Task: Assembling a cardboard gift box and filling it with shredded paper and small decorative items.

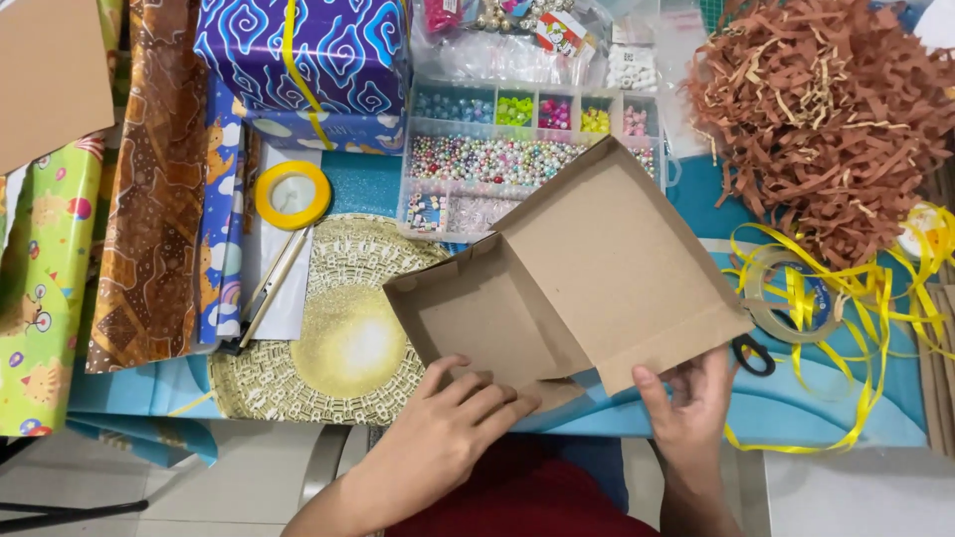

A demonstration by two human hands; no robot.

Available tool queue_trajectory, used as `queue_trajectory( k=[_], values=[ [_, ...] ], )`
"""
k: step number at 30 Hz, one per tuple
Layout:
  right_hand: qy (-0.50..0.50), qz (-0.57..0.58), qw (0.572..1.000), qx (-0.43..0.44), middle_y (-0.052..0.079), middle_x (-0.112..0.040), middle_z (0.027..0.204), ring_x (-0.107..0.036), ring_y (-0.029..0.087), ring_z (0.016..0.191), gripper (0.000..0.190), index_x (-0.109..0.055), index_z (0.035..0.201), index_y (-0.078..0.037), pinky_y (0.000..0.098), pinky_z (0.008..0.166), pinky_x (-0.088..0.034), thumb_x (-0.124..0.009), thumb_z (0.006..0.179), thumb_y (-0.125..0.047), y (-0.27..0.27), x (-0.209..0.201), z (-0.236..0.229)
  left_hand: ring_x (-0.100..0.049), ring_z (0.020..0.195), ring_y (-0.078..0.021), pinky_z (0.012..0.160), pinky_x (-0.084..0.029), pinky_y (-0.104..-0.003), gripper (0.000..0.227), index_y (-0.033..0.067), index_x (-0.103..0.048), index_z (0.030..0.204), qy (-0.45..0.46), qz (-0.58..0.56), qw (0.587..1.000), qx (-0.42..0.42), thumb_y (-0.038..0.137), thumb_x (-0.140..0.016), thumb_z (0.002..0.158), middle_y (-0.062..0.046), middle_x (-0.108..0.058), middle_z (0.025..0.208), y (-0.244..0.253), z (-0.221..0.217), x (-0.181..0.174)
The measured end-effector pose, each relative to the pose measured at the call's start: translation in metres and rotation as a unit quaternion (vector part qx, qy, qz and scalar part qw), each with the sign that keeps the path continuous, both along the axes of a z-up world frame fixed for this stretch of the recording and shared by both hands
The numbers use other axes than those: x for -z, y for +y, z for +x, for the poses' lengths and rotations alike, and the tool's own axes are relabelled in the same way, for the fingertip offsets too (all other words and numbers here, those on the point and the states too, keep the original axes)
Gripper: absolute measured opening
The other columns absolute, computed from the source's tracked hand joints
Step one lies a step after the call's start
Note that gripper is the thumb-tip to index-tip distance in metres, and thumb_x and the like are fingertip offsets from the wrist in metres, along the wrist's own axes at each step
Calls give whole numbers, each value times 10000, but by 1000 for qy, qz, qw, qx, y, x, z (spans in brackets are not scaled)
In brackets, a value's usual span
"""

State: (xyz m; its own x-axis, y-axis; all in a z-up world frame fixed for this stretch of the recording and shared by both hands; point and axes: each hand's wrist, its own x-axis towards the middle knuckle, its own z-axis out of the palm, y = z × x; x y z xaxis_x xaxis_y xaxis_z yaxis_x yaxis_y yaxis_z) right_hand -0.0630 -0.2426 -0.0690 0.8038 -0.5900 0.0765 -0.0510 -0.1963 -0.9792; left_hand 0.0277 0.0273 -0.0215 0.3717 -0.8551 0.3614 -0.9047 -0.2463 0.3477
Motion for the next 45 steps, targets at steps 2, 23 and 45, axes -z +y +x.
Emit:
queue_trajectory(
  k=[2,23,45],
  values=[
    [-27,15,999,-18,161,-496,1473,-511,260,1345,841,-325,1552,-33,368,1029,-483,-708,804,-78,-4,20,-13,-581,981,-295,1015,-390,-514,397,73,-654,1320,-8,-1,1000,6,-14,-562,943,-76,-672,1075,-1,1,2],
    [139,45,988,-55,125,-501,1522,-485,253,1415,876,-361,1532,-21,383,1152,-399,-699,741,-187,-56,10,-21,-612,878,-253,866,-414,-384,455,98,-530,1516,6,15,999,47,55,-476,1067,-63,-674,1047,-11,19,-15],
    [-101,-731,675,-14,-159,-689,1077,-686,66,972,171,-719,1012,-402,364,1080,-264,-879,951,-409,31,-13,-20,-650,944,-241,877,-454,-366,324,31,-617,1337,-4,-26,999,35,41,-497,1036,-86,-704,1163,-7,17,-3]
  ],
)
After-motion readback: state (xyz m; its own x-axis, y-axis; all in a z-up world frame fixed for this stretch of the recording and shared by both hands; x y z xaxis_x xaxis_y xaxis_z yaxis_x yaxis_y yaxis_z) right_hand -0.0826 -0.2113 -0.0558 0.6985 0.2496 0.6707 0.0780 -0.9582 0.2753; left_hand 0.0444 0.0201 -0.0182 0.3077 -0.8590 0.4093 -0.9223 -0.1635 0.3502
